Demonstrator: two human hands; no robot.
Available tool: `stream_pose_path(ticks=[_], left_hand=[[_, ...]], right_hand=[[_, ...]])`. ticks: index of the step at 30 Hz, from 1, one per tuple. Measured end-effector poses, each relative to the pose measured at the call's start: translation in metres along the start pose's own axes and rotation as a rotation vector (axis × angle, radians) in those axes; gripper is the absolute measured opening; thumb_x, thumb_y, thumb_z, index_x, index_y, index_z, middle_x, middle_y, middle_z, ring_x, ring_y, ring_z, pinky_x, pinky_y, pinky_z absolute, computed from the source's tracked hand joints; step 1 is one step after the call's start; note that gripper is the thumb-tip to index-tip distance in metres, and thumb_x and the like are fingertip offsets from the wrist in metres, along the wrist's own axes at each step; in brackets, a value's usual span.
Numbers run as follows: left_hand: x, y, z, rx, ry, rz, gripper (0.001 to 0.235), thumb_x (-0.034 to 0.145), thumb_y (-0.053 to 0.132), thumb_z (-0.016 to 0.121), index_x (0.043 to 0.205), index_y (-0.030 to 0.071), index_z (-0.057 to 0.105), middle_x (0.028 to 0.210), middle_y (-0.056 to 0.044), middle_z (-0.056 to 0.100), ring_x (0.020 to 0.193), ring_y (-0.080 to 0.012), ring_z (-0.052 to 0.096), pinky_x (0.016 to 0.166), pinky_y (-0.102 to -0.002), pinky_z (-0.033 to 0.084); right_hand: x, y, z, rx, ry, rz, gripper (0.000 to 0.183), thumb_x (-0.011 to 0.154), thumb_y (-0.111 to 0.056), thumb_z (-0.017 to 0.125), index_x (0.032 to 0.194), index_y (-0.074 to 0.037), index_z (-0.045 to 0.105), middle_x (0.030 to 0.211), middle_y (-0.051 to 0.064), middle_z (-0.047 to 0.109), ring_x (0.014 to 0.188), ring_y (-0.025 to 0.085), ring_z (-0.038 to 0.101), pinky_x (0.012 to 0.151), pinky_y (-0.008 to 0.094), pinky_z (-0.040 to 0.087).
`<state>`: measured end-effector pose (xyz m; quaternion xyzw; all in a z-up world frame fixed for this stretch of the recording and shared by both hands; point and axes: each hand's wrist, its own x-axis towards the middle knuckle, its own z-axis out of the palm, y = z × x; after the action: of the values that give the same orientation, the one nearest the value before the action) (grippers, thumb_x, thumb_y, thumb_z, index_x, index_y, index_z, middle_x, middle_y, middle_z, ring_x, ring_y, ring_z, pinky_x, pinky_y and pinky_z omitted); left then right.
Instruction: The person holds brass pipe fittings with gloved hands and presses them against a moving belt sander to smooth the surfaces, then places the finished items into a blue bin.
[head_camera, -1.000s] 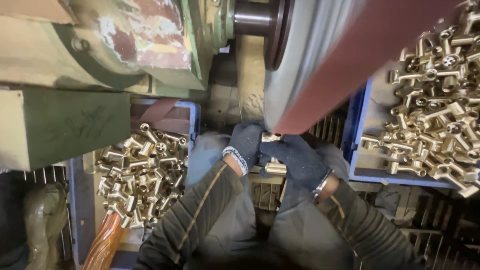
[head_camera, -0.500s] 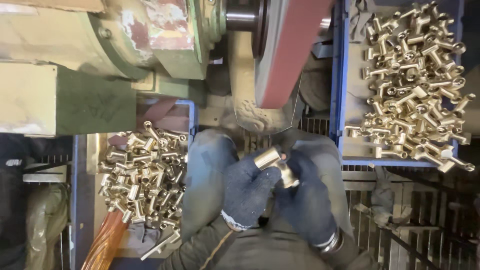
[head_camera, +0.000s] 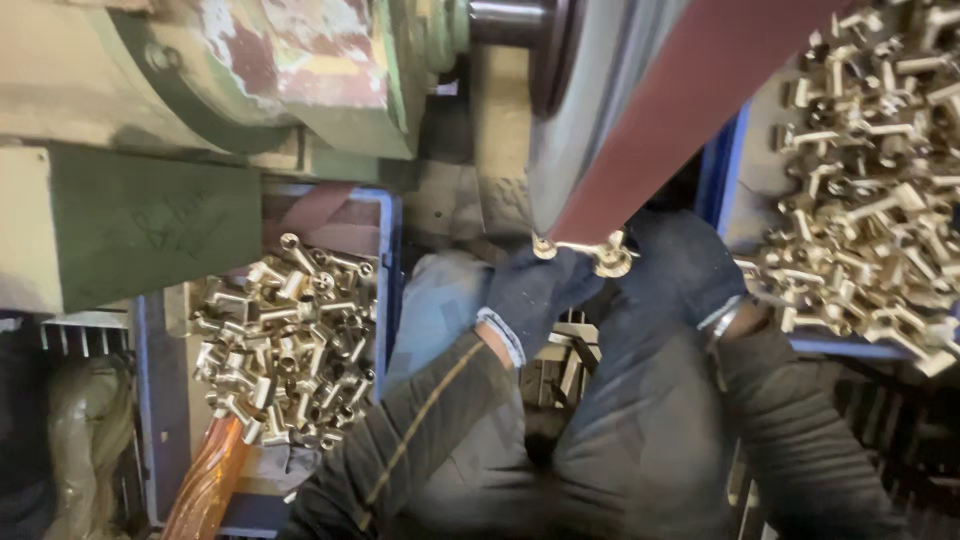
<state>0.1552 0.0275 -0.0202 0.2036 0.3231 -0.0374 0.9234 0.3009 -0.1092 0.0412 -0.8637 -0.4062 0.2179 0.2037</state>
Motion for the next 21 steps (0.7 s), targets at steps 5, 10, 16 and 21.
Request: stream_pose_path(ticks=[5, 10, 16, 21], left_hand=[[0.01, 0.001, -0.004, -0.051, 0.022, -0.051, 0.018, 0.098, 0.01, 0.067, 0.115, 0.004, 0.066, 0.107, -0.009, 0.072, 0.101, -0.024, 0.071, 0.095, -0.046, 0.06], [-0.069, 0.018, 0.016, 0.332, 0.031, 0.086, 0.031, 0.094, 0.01, 0.072, 0.122, -0.001, 0.073, 0.109, -0.012, 0.073, 0.098, -0.0216, 0.068, 0.088, -0.037, 0.054], [-0.164, 0.029, 0.05, 1.164, -0.071, 0.985, 0.032, 0.091, 0.021, 0.069, 0.113, -0.001, 0.067, 0.117, -0.019, 0.072, 0.125, -0.0352, 0.066, 0.11, -0.042, 0.048], [-0.126, 0.056, 0.048, 1.044, -0.163, 0.728, 0.027, 0.093, 0.018, 0.066, 0.111, -0.002, 0.07, 0.104, -0.015, 0.073, 0.105, -0.0255, 0.067, 0.094, -0.037, 0.051]], right_hand=[[0.019, 0.011, 0.003, -0.063, -0.179, -0.132, 0.024, 0.08, -0.024, 0.07, 0.099, -0.01, 0.073, 0.09, 0.019, 0.072, 0.084, 0.041, 0.068, 0.074, 0.051, 0.054], [-0.04, -0.042, -0.015, 0.209, -0.135, 0.033, 0.021, 0.078, -0.015, 0.074, 0.099, -0.012, 0.071, 0.087, 0.008, 0.075, 0.082, 0.027, 0.072, 0.072, 0.04, 0.06], [-0.124, -0.118, 0.022, 0.412, 0.244, 0.015, 0.079, 0.058, -0.002, 0.082, 0.132, -0.001, 0.054, 0.112, 0.017, 0.069, 0.098, 0.031, 0.072, 0.081, 0.038, 0.058], [-0.101, -0.114, 0.034, 0.707, 0.118, 0.036, 0.055, 0.075, -0.002, 0.079, 0.125, -0.002, 0.057, 0.106, 0.009, 0.071, 0.095, 0.022, 0.072, 0.081, 0.034, 0.059]])
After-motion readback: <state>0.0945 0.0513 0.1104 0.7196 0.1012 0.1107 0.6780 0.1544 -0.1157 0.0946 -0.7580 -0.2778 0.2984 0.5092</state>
